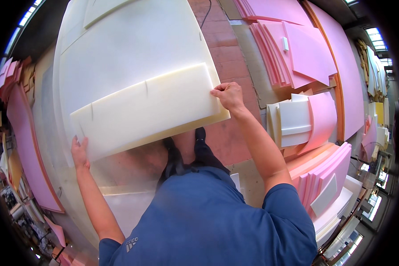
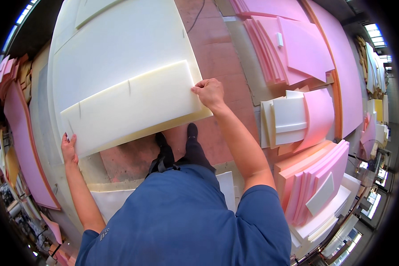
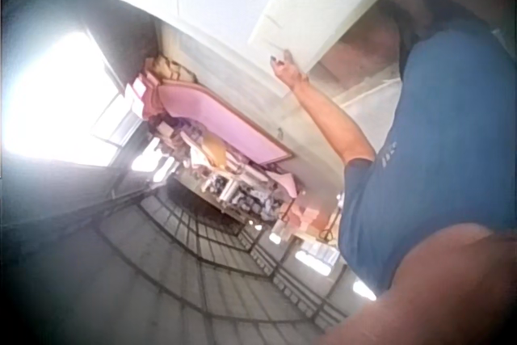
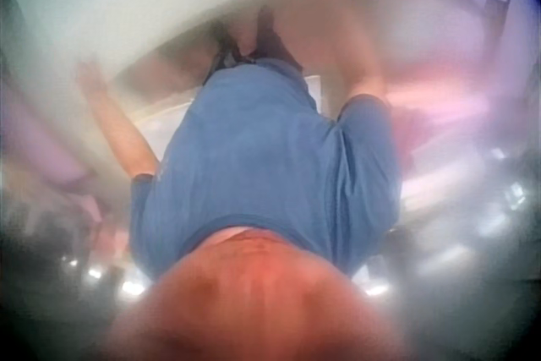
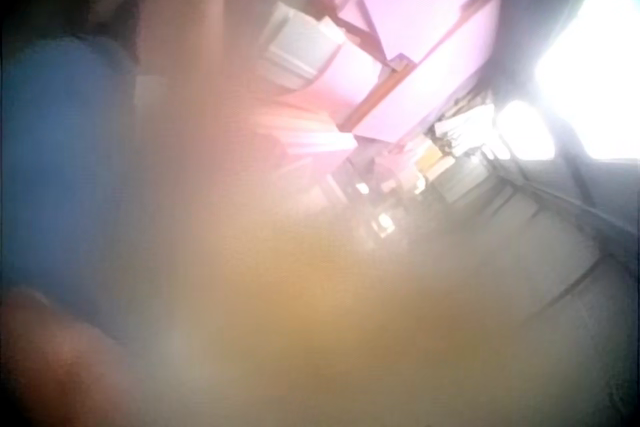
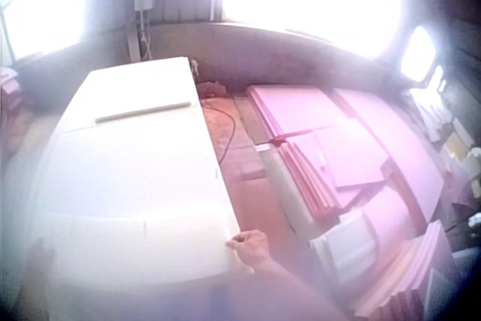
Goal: The person picks up white foam sheets from a stack and places them onto a larger white foam base on a workbench. They then use a handheld spray gun to apply a substance to the stacked sheets. Finally, they place a pink foam sheet on top of the stack.
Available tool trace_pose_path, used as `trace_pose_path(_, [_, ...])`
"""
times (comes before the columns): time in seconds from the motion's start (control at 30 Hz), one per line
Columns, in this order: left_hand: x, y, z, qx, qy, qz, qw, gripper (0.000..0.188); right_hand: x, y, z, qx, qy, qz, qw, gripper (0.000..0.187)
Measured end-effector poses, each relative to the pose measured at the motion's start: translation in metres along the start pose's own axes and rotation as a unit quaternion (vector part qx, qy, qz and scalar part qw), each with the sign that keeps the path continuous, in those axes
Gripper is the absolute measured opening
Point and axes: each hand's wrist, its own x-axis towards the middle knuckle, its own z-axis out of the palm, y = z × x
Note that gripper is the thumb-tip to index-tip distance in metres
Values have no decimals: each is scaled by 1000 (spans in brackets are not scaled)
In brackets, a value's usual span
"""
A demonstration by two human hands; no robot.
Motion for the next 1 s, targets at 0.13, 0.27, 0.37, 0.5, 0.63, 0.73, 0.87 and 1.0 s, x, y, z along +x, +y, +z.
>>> trace_pose_path(0.13, [2, -7, 1, -19, 25, 15, 999, 47, 0, 1, 1, -3, 3, -6, 1000, 17])
trace_pose_path(0.27, [1, -5, 4, -22, 17, 17, 999, 47, 0, 0, 1, -3, 3, 0, 1000, 17])
trace_pose_path(0.37, [2, -3, 4, -14, -12, 5, 1000, 62, 0, 3, 0, -10, 4, -1, 1000, 17])
trace_pose_path(0.5, [4, -11, -3, -2, 14, -7, 1000, 71, 0, 1, 1, 3, -2, -6, 1000, 18])
trace_pose_path(0.63, [4, -9, -2, -14, 0, -3, 1000, 72, 0, 2, 2, -2, 2, -9, 1000, 18])
trace_pose_path(0.73, [0, -5, 4, -21, -6, -7, 1000, 71, 1, 4, 2, 2, 3, -9, 1000, 18])
trace_pose_path(0.87, [-5, -6, 4, -33, 12, 3, 999, 56, 1, 1, 3, 2, -2, -9, 1000, 17])
trace_pose_path(1.0, [-6, 0, 11, -40, -4, 10, 999, 50, 1, 6, 4, 6, 9, -18, 1000, 17])
